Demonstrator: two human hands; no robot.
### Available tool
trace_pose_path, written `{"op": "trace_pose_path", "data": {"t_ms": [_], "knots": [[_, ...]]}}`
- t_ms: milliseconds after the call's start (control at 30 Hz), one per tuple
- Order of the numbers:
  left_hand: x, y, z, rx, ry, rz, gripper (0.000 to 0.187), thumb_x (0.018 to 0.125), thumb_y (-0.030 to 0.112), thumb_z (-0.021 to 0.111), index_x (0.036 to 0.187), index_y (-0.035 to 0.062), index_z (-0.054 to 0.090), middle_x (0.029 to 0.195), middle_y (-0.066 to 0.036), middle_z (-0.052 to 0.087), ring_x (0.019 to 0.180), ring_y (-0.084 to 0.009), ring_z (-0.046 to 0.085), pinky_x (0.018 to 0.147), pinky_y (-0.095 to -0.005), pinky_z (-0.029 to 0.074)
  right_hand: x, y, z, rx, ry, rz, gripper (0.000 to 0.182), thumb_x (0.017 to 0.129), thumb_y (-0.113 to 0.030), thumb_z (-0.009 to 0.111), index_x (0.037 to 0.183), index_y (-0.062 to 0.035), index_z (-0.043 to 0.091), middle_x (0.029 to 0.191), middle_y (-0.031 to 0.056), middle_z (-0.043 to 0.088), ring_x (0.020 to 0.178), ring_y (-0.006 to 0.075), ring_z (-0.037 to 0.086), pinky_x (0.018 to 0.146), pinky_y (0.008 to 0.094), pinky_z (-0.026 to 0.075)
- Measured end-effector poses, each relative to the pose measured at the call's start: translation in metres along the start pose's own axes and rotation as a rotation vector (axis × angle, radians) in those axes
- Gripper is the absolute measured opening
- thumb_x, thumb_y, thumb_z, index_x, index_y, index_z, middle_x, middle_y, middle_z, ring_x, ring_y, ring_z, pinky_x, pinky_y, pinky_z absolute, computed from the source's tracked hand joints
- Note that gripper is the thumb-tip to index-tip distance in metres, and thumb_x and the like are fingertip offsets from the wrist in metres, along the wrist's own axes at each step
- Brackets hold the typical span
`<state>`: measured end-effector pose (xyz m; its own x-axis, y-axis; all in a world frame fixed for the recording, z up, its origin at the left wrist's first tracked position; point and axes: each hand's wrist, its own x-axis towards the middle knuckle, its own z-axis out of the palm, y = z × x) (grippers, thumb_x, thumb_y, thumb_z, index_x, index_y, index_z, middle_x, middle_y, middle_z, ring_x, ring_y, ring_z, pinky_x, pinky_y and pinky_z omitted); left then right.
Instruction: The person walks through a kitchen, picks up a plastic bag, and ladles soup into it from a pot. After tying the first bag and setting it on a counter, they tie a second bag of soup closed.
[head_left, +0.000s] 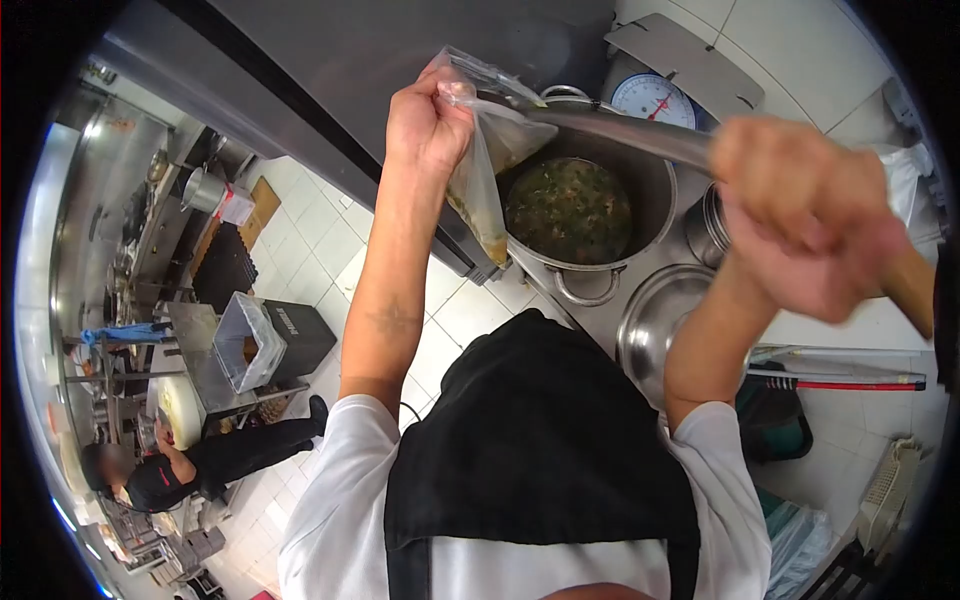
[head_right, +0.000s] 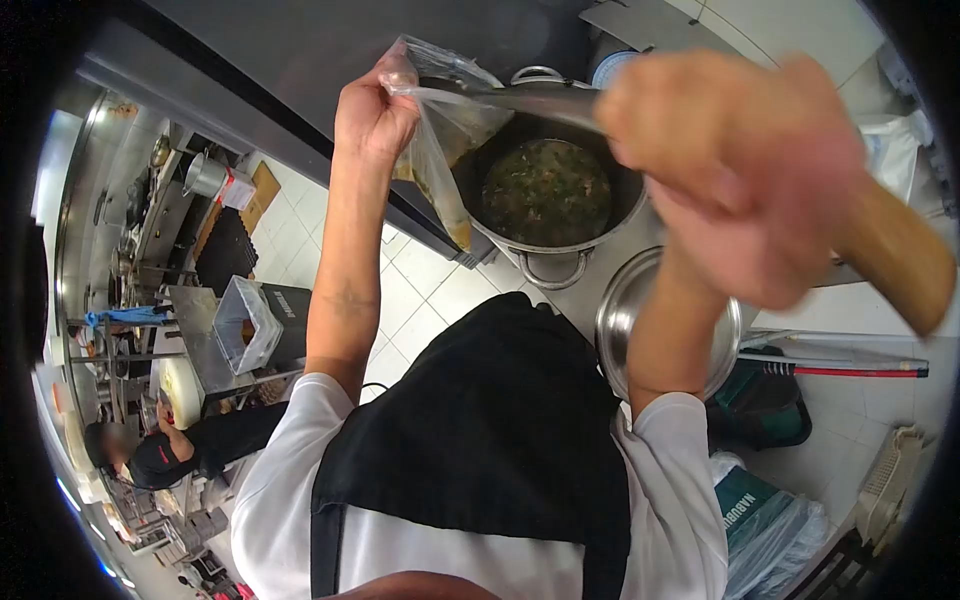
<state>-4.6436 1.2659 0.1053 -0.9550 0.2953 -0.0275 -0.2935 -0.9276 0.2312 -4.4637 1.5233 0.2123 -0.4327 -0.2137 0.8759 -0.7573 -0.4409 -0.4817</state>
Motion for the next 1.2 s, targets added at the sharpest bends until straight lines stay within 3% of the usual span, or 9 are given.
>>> {"op": "trace_pose_path", "data": {"t_ms": [167,267,367,400,433,600,733,967,1200], "knots": [[-0.025,0.016,-0.005,-0.190,-0.038,-0.138,0.053,0.097,-0.007,0.042,0.148,-0.0077,0.027,0.084,-0.009,0.052,0.068,-0.0141,0.052,0.062,-0.0257,0.050,-0.010,-0.064,-0.034,0.100,0.148,-0.057,0.038,0.099,-0.038,0.045,0.069,-0.0154,0.042,0.060,-0.0031,0.041,0.055,0.0112,0.035,0.067,0.0341,0.033],[-0.036,0.020,-0.001,-0.190,0.018,-0.136,0.037,0.099,-0.004,0.043,0.134,-0.0120,0.037,0.082,-0.010,0.054,0.067,-0.0138,0.053,0.060,-0.0242,0.050,-0.009,-0.092,-0.046,-0.441,0.266,-0.106,0.060,0.108,-0.052,0.024,0.059,-0.0184,0.035,0.048,-0.0060,0.023,0.041,0.0102,0.023,0.041,0.0315,0.035],[-0.037,0.013,-0.002,-0.195,0.075,-0.118,0.022,0.100,-0.003,0.042,0.119,-0.0141,0.044,0.082,-0.011,0.055,0.065,-0.0132,0.053,0.057,-0.0225,0.050,-0.022,-0.091,-0.049,-0.181,0.528,-0.224,0.057,0.108,-0.051,0.031,0.062,-0.0177,0.037,0.047,-0.0067,0.027,0.039,0.0093,0.026,0.039,0.0294,0.036],[-0.038,0.009,-0.002,-0.156,0.117,-0.094,0.026,0.100,-0.003,0.043,0.123,-0.0129,0.043,0.081,-0.011,0.054,0.063,-0.0128,0.052,0.056,-0.0222,0.049,-0.040,-0.095,-0.066,-0.166,0.486,-0.129,0.046,0.104,-0.042,0.038,0.065,-0.0176,0.038,0.051,-0.0056,0.031,0.045,0.0094,0.027,0.052,0.0310,0.033],[-0.038,0.005,-0.002,-0.114,0.156,-0.070,0.029,0.099,-0.004,0.043,0.127,-0.0118,0.042,0.081,-0.010,0.054,0.062,-0.0124,0.051,0.054,-0.0219,0.048,-0.049,-0.091,-0.070,-0.149,0.443,-0.037,0.037,0.100,-0.034,0.045,0.068,-0.0174,0.039,0.055,-0.0046,0.036,0.051,0.0095,0.028,0.065,0.0325,0.031],[-0.029,-0.014,-0.048,-0.125,0.031,-0.093,0.039,0.100,-0.003,0.041,0.138,-0.0053,0.036,0.077,-0.006,0.050,0.059,-0.0106,0.046,0.050,-0.0217,0.042,-0.092,0.018,-0.059,-0.112,0.498,0.072,0.029,0.098,-0.023,0.046,0.080,-0.0052,0.060,0.062,0.0010,0.041,0.055,0.0136,0.035,0.056,0.0327,0.033],[-0.032,-0.029,-0.076,-0.191,0.014,-0.108,0.038,0.102,0.001,0.038,0.140,-0.0017,0.038,0.074,-0.003,0.047,0.056,-0.0095,0.044,0.046,-0.0229,0.040,-0.114,0.094,-0.039,-0.809,0.274,0.028,0.024,0.088,-0.011,0.067,0.071,0.0004,0.056,0.063,0.0106,0.057,0.049,0.0157,0.049,0.043,0.0269,0.036],[-0.041,-0.037,-0.110,-0.301,-0.082,-0.123,0.037,0.104,0.005,0.038,0.140,-0.0011,0.043,0.072,-0.003,0.047,0.051,-0.0092,0.042,0.043,-0.0232,0.038,-0.138,0.101,-0.060,-0.156,0.480,0.244,0.023,0.090,-0.003,0.062,0.071,-0.0028,0.048,0.058,0.0052,0.045,0.053,0.0150,0.040,0.058,0.0325,0.041],[-0.043,-0.041,-0.119,-0.392,-0.107,-0.180,0.036,0.106,0.011,0.040,0.139,-0.0018,0.045,0.069,-0.003,0.045,0.051,-0.0087,0.039,0.042,-0.0237,0.034,-0.155,0.080,-0.078,-0.062,0.393,0.338,0.026,0.096,-0.011,0.049,0.072,-0.0091,0.040,0.057,0.0019,0.039,0.054,0.0133,0.035,0.063,0.0351,0.037]]}}
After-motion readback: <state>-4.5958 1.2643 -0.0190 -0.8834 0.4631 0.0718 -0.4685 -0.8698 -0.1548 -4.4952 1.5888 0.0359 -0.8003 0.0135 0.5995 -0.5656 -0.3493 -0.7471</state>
